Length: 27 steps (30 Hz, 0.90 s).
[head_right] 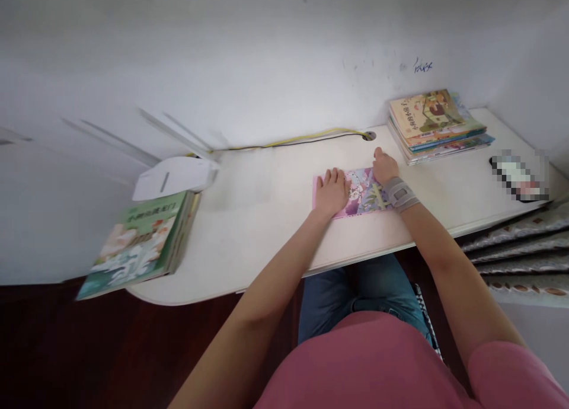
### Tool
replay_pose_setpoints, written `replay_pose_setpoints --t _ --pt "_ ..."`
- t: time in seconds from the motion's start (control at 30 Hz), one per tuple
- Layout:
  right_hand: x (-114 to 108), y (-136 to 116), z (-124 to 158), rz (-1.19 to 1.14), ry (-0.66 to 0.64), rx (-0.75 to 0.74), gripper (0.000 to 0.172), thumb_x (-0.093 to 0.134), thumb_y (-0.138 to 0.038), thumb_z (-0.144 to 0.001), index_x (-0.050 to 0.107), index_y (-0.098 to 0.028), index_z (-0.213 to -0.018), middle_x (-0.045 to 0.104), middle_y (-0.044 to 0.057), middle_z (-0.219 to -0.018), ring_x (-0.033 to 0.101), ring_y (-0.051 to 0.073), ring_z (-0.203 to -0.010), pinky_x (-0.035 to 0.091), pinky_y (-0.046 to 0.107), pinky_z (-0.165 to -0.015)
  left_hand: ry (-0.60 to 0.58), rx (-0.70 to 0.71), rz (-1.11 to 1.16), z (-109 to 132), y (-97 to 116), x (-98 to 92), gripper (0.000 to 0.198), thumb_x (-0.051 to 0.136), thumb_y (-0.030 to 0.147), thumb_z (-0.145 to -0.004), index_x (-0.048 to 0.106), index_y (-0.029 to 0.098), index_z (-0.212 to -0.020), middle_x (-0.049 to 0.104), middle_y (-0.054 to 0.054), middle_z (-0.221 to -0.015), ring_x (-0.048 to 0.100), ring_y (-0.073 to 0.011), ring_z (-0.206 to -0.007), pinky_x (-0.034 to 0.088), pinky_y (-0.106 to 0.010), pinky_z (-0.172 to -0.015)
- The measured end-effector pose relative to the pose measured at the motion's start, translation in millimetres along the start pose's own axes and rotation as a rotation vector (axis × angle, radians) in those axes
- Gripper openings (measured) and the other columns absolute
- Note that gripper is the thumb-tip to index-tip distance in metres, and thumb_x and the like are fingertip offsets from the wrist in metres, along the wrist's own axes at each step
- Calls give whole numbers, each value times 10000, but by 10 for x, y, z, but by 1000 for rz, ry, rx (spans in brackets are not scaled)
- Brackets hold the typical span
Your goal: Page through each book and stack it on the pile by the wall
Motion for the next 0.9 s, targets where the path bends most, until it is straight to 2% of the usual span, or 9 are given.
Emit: replay_pose_setpoints --t 0.07,0.13,0.23,0.3,0.47,0.57,0.7,0.8,0.9 --pt "-65 -102 56 44 68 -55 365 373 -85 -880 534 -82 -1208 601 215 -1224 574 314 -1095 439 414 -882 -13 3 -5 35 41 58 615 112 377 -978 357 65 -1447 332 -156 -1541 274 -315 -1426 231 -534 -1137" --pt "-70 -347 162 80 112 -209 350 370 -122 -907 569 -91 -1193 526 213 -1348 506 318 -1208 404 435 -956 -5 0 -8 50 40 72 619 105 371 -977 344 62 -1457 324 -156 -1545 271 -311 -1428 220 -531 -1142" --pt "95 -754 384 53 4 -500 394 301 -226 -974 549 -117 -1260 543 163 -1366 483 253 -1259 347 419 -1045 -40 15 -14 47 28 83 594 152 334 -970 310 71 -1479 299 -151 -1557 242 -305 -1442 198 -530 -1150" --pt "197 -828 491 39 -70 -577 464 254 -308 -998 481 -104 -1347 520 155 -1402 450 246 -1305 313 436 -1079 -80 38 -9 42 21 93 596 192 325 -961 277 72 -1494 271 -145 -1569 222 -304 -1450 189 -528 -1154" --pt "241 -441 529 113 -121 -567 603 286 -464 -980 378 -87 -1442 336 177 -1530 300 320 -1410 237 517 -1114 -94 50 67 41 -171 62 635 157 444 -967 287 124 -1500 260 -106 -1579 212 -298 -1455 173 -502 -1168" --pt "219 -255 506 116 -135 -553 621 276 -475 -976 363 -86 -1452 318 172 -1539 289 313 -1418 239 500 -1120 -135 -69 111 72 -460 82 646 169 461 -960 253 135 -1511 204 -108 -1595 165 -307 -1468 150 -537 -1165" --pt "215 -237 483 87 -129 -527 631 296 -486 -964 376 -81 -1441 349 175 -1524 328 300 -1400 257 483 -1116 -95 -239 146 145 -745 82 697 207 469 -952 234 32 -1495 208 -188 -1579 151 -295 -1472 116 -494 -1182" --pt "216 -269 463 77 -133 -524 627 330 -488 -954 401 -75 -1421 396 177 -1498 371 299 -1372 280 476 -1102 -25 -282 192 171 -793 53 676 292 469 -939 349 13 -1434 253 -228 -1555 173 -313 -1465 130 -480 -1180" --pt "199 -287 418 61 -110 -537 575 352 -459 -954 461 -81 -1374 460 178 -1452 418 294 -1332 320 460 -1071 79 -273 341 162 -799 -25 516 354 386 -930 542 51 -1274 366 -230 -1500 268 -318 -1433 175 -484 -1168"
Point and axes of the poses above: each hand's wrist, its own z-axis away from the middle knuckle, its own x-axis out of the palm, y = z × x, the point moved 7 cm from there along -z, towards the middle knuckle
